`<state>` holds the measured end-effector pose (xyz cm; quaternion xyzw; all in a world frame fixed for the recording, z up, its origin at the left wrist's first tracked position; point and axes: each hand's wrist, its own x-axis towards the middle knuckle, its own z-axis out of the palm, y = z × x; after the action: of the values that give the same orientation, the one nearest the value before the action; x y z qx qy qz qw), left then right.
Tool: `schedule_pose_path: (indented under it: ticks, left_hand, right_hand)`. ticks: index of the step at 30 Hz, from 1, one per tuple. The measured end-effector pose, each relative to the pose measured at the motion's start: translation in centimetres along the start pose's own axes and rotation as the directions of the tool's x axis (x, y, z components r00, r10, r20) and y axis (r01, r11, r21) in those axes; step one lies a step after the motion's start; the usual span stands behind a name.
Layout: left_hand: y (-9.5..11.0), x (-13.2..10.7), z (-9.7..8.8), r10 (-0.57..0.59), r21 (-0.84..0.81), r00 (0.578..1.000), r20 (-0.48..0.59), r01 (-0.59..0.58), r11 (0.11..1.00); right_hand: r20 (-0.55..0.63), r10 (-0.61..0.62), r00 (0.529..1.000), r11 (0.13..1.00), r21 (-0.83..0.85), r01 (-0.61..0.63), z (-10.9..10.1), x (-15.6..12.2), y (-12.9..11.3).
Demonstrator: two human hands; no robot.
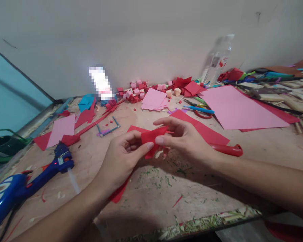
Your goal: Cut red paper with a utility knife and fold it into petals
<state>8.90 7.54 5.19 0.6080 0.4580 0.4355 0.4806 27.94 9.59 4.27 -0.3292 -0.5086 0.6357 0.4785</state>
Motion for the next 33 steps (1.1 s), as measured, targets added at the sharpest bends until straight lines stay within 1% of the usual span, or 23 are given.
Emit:
schedule_pose_path:
  ticks: [3,6,11,15,22,26,29,31,33]
  left_hand:
    - [0.06,-0.08,0.15,-0.008,-0.063,1.0,-0.025,0.007,0.998]
    - [0.33,-0.16,0.3,0.011,-0.083,1.0,-0.014,-0.012,0.996]
    - [0.54,-0.24,0.15,0.031,0.0,0.999,-0.025,-0.031,1.0]
    - [0.56,-0.19,0.06,0.095,0.071,0.993,-0.068,-0.09,0.993]
    - [0.64,-0.46,0.18,0.132,0.167,0.986,-0.103,-0.114,0.979]
    - [0.64,-0.55,0.03,0.137,0.185,0.986,-0.096,-0.117,0.976]
    - [0.78,-0.62,-0.01,0.144,0.17,0.988,-0.05,-0.134,0.976]
    - [0.88,-0.68,-0.01,0.171,0.177,0.985,-0.017,-0.165,0.97]
    - [0.89,-0.73,-0.04,0.224,0.226,0.975,-0.012,-0.215,0.95]
  right_hand:
    - [0.031,0.059,0.998,0.994,0.087,-0.062,0.05,-0.02,0.12]
    - [0.034,0.081,0.996,0.994,0.066,-0.083,0.05,-0.14,0.23]
    - [0.012,0.076,0.997,0.997,-0.015,-0.076,0.03,-0.29,0.16]
    - [0.016,0.056,0.998,0.996,-0.069,-0.055,0.11,-0.35,-0.2]
    - [0.022,0.037,0.999,0.994,-0.106,-0.035,0.22,-0.45,-0.52]
    - [0.017,0.032,0.999,0.994,-0.102,-0.03,0.16,-0.4,-0.49]
    - [0.015,0.034,0.999,0.993,-0.118,-0.032,0.15,-0.4,-0.51]
    - [0.019,0.042,0.999,0.989,-0.141,-0.039,0.15,-0.45,-0.54]
    - [0.03,0.045,0.999,0.984,-0.173,-0.04,0.13,-0.51,-0.56]
